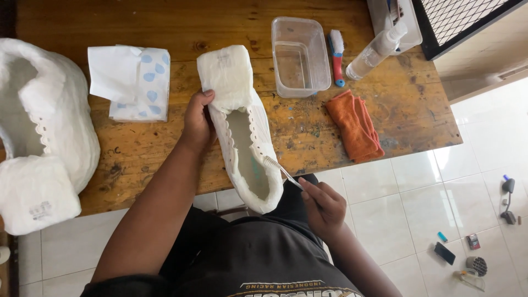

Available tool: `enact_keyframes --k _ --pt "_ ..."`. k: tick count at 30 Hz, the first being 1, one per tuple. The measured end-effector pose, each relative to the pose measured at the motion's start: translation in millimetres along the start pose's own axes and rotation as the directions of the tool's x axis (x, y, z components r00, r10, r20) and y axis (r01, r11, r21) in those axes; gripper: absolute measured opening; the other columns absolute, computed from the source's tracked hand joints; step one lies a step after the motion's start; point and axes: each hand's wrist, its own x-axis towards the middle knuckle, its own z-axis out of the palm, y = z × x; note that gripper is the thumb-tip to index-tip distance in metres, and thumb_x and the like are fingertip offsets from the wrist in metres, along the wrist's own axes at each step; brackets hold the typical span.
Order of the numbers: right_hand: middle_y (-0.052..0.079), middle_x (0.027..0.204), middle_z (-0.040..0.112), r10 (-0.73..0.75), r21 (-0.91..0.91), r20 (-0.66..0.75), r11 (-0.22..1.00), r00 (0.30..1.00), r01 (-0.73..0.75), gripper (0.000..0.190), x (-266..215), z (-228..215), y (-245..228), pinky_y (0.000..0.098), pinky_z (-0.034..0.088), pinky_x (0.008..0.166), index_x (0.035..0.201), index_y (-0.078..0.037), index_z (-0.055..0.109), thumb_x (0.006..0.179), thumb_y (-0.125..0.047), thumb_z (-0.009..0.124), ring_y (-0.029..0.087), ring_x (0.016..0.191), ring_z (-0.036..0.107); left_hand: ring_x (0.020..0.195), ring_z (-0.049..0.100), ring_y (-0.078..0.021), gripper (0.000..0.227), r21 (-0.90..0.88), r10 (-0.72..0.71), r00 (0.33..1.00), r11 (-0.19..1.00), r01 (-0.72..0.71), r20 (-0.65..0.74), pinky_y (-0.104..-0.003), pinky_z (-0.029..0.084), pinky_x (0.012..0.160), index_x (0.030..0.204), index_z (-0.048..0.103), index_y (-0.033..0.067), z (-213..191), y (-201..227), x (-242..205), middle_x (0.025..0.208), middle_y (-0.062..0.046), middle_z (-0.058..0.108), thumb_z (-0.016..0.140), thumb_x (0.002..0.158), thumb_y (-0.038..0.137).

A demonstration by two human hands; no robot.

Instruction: Applying a substance to the interior of a shoe with a brush and preparing tissues for the repair process.

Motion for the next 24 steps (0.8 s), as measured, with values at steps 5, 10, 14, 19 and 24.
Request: enact_keyframes --k 5,10,14,19,24 --pt "0.01 0.06 0.061 0.008 -0.014 -0.038 1.0 0.999 -0.009 0.024 -3 4 -1 0.0275 0.036 0.038 0.111 0.008 0.077 0.092 0.004 0.063 0.012 0.041 0.047 0.106 0.064 -0.0213 0.036 0.0 0.031 1.0 1.0 -0.031 0.003 -0.049 0.048 0.107 0.121 0.062 0.0119 6 1 -5 0.106 -0.006 0.067 0.059 0.089 0.029" --pt "0.011 0.061 0.058 -0.042 0.036 -0.113 0.998 0.993 0.046 0.023 -11 2 4 0.0279 0.032 0.037 0.108 0.012 0.075 0.091 0.006 0.061 0.011 0.042 0.041 0.105 0.066 -0.0235 0.039 0.025 0.014 1.0 1.0 -0.014 0.014 -0.051 0.049 0.106 0.122 0.061 0.0112 1 1 -2 0.105 -0.008 0.067 0.06 0.088 0.032" --pt "0.011 0.059 0.059 -0.114 -0.02 -0.063 0.993 0.991 0.113 0.025 -16 0 5 0.0276 0.035 0.036 0.108 0.01 0.076 0.088 0.007 0.062 0.014 0.038 0.045 0.103 0.066 -0.0225 0.038 0.016 0.014 1.0 1.0 -0.014 0.021 -0.05 0.05 0.105 0.12 0.062 0.0118 0 -1 0 0.103 -0.007 0.067 0.059 0.088 0.031" --pt "0.011 0.062 0.064 -0.182 -0.149 0.019 0.972 0.983 0.183 0.023 -10 -6 5 0.0312 0.038 0.034 0.104 0.007 0.079 0.085 0.007 0.066 0.018 0.037 0.049 0.102 0.065 -0.0227 0.038 0.021 0.019 1.0 1.0 -0.019 0.016 -0.051 0.051 0.104 0.12 0.062 0.0116 4 2 -2 0.103 -0.007 0.067 0.06 0.088 0.032" --pt "0.011 0.061 0.062 -0.251 -0.196 0.035 0.947 0.967 0.253 0.026 1 -14 1 0.0306 0.04 0.036 0.102 0.003 0.082 0.081 0.007 0.066 0.017 0.04 0.048 0.104 0.065 -0.0236 0.041 0.064 0.04 0.998 0.997 -0.043 0.056 -0.048 0.05 0.105 0.124 0.059 0.0103 7 4 -3 0.103 -0.009 0.066 0.059 0.09 0.033"
